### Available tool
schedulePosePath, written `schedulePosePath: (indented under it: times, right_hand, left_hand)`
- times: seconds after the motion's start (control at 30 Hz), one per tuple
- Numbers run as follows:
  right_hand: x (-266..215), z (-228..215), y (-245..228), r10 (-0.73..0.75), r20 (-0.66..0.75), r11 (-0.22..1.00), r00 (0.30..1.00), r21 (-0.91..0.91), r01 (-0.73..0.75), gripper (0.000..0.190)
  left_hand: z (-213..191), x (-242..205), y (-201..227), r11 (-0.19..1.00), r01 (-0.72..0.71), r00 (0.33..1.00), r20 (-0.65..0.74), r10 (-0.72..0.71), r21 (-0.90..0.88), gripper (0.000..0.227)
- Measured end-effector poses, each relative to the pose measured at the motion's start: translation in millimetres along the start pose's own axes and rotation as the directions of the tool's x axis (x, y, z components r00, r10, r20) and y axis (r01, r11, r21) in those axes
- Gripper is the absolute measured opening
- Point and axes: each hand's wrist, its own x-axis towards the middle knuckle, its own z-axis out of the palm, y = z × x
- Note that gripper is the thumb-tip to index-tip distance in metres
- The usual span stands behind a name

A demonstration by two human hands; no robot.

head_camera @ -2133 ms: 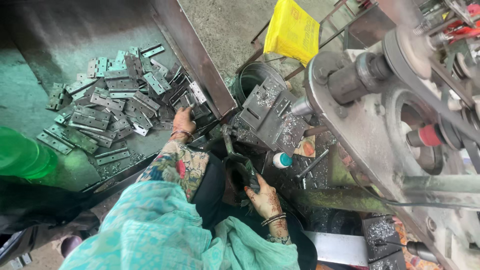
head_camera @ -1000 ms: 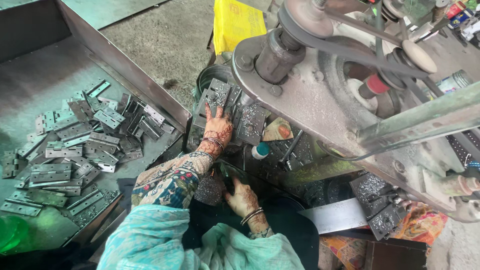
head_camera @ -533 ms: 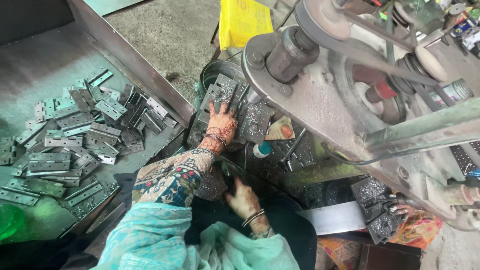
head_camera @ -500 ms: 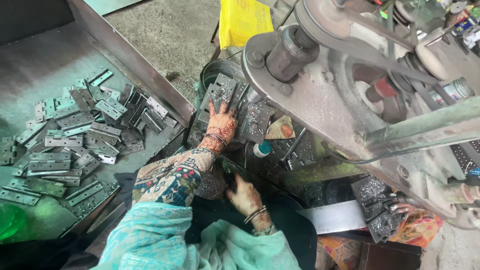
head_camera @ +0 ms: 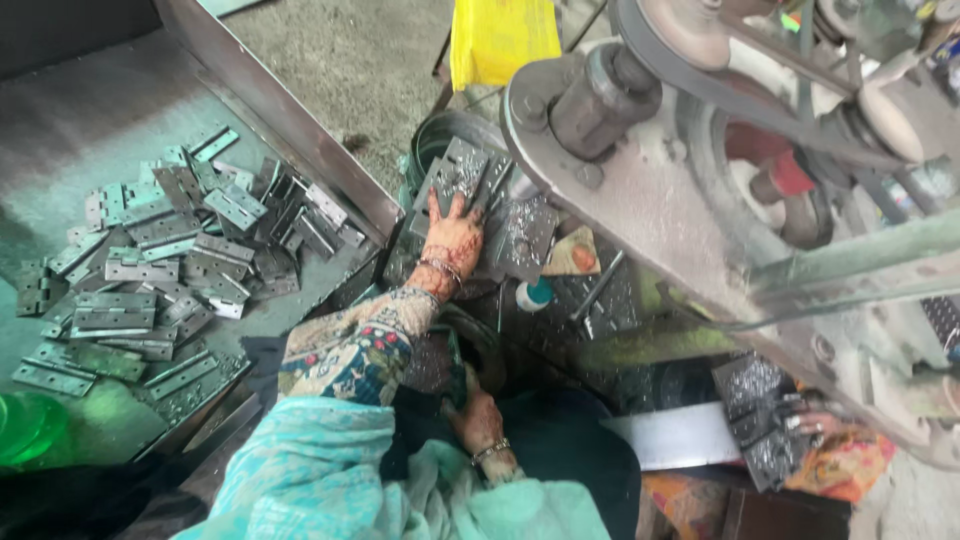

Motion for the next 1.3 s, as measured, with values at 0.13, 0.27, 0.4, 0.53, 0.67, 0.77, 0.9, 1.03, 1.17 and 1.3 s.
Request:
schedulePosePath:
  times: [0.13, 0.27, 0.4, 0.53, 0.67, 0.77, 0.9, 1.03, 1.17, 1.3]
  right_hand:
    - [21, -46, 1, -0.222, -0.037, 0.975, 0.974, -0.035, 0.221, 0.07]
    - [28, -51, -2, -0.19, -0.022, 0.975, 0.982, -0.118, 0.186, 0.065]
    - [3, 1, 0, -0.2, -0.139, 0.979, 0.97, 0.011, 0.203, 0.081]
    - [3, 16, 1, -0.123, -0.12, 0.991, 0.985, 0.033, 0.127, 0.079]
    - [22, -29, -4, -0.148, -0.026, 0.988, 0.989, 0.031, 0.149, 0.074]
    - [25, -60, -9, -0.166, 0.035, 0.984, 0.985, -0.057, 0.168, 0.073]
    - [24, -56, -17, -0.091, 0.052, 0.983, 0.994, -0.156, 0.098, 0.07]
    - [4, -1, -4, -0.121, -0.104, 0.992, 0.987, -0.044, 0.117, 0.078]
    - [5, 25, 11, -0.175, -0.149, 0.985, 0.973, -0.031, 0.172, 0.079]
    - [14, -3, 9, -0.192, -0.062, 0.978, 0.979, 0.07, 0.197, 0.08]
  left_hand:
    - [10, 10, 2, 0.997, 0.037, 0.995, -0.086, -0.043, -0.066, 0.047]
    - [7, 26, 4, 0.995, 0.068, 0.992, -0.101, -0.075, -0.079, 0.043]
    - [3, 23, 3, 0.997, 0.058, 0.995, -0.074, -0.062, -0.058, 0.038]
    - [-6, 14, -6, 0.998, 0.06, 0.998, -0.022, -0.06, -0.013, 0.037]
    - [-9, 12, -3, 0.996, 0.036, 0.999, 0.034, -0.033, -0.083, 0.038]
    - [-3, 9, 4, 0.995, 0.045, 0.999, 0.012, -0.045, -0.085, 0.039]
    - [-8, 21, 4, 0.997, 0.053, 0.998, -0.021, -0.054, -0.059, 0.042]
    - [-5, 25, 9, 0.998, 0.065, 0.998, 0.018, -0.064, -0.014, 0.041]
    - [-1, 29, 9, 0.998, 0.056, 0.995, 0.085, -0.056, 0.003, 0.041]
    - [1, 34, 5, 0.998, 0.067, 0.997, 0.028, -0.067, 0.001, 0.04]
